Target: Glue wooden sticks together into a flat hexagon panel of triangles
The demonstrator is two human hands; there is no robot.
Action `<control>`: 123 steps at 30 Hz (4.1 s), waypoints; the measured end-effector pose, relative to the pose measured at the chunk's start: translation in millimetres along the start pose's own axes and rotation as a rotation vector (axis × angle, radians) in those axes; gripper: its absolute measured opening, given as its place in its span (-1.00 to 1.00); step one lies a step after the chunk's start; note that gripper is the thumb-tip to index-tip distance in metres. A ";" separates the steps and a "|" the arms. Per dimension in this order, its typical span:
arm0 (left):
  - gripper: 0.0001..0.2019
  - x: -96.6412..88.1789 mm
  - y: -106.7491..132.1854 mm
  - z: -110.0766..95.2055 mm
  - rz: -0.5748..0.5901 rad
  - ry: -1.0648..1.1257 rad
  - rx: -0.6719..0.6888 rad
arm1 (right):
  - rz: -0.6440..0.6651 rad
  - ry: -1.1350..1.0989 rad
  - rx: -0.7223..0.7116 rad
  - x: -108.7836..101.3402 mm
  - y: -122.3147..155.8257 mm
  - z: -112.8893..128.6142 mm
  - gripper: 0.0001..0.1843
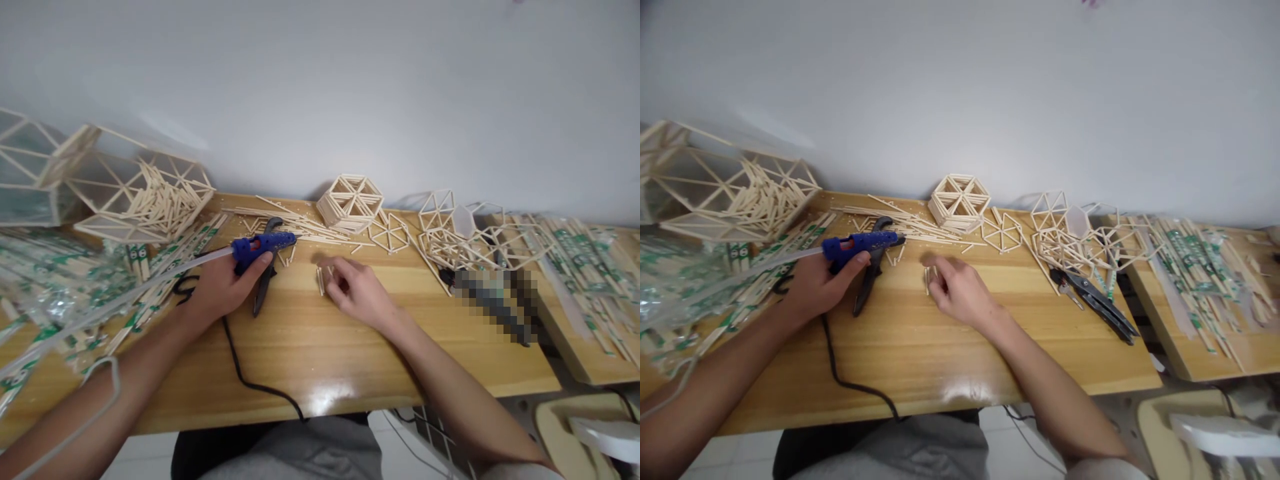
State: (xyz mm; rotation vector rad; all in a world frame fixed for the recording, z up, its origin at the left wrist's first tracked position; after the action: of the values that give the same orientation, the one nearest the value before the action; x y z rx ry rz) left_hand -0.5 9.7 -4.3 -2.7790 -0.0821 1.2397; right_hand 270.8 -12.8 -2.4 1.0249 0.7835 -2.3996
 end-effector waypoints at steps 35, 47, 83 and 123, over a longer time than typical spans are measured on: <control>-0.60 -2.5 -0.1 -3.2 -0.006 0.010 0.012 | 0.140 -0.125 -0.113 -14.7 -1.9 -15.1 -0.41; -0.63 -4.0 -0.4 -5.9 -0.012 0.018 0.017 | 0.133 -0.178 -0.159 -10.4 -3.7 -15.0 -0.45; -0.61 -3.4 -0.1 -3.3 -0.019 0.001 -0.007 | 0.168 -0.098 -0.255 -7.2 -3.5 -2.2 -0.58; -0.63 -4.2 1.1 -5.0 0.006 0.006 0.023 | -0.093 -0.469 0.052 -6.6 0.7 -18.2 -0.76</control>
State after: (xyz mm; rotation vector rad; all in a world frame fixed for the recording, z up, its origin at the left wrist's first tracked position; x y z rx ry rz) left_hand 0.5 7.9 2.0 -2.7654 -0.0595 1.2257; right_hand 284.9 -0.7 -8.1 0.4151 0.6097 -2.6008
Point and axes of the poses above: each hand's wrist, its own y-axis away from the middle knuckle, its own x-axis out of the palm, z = x × y, the point moved 1 cm from there along -y, towards the middle knuckle, and after that the axes turned 12 degrees about -x, right-handed, at the moved point
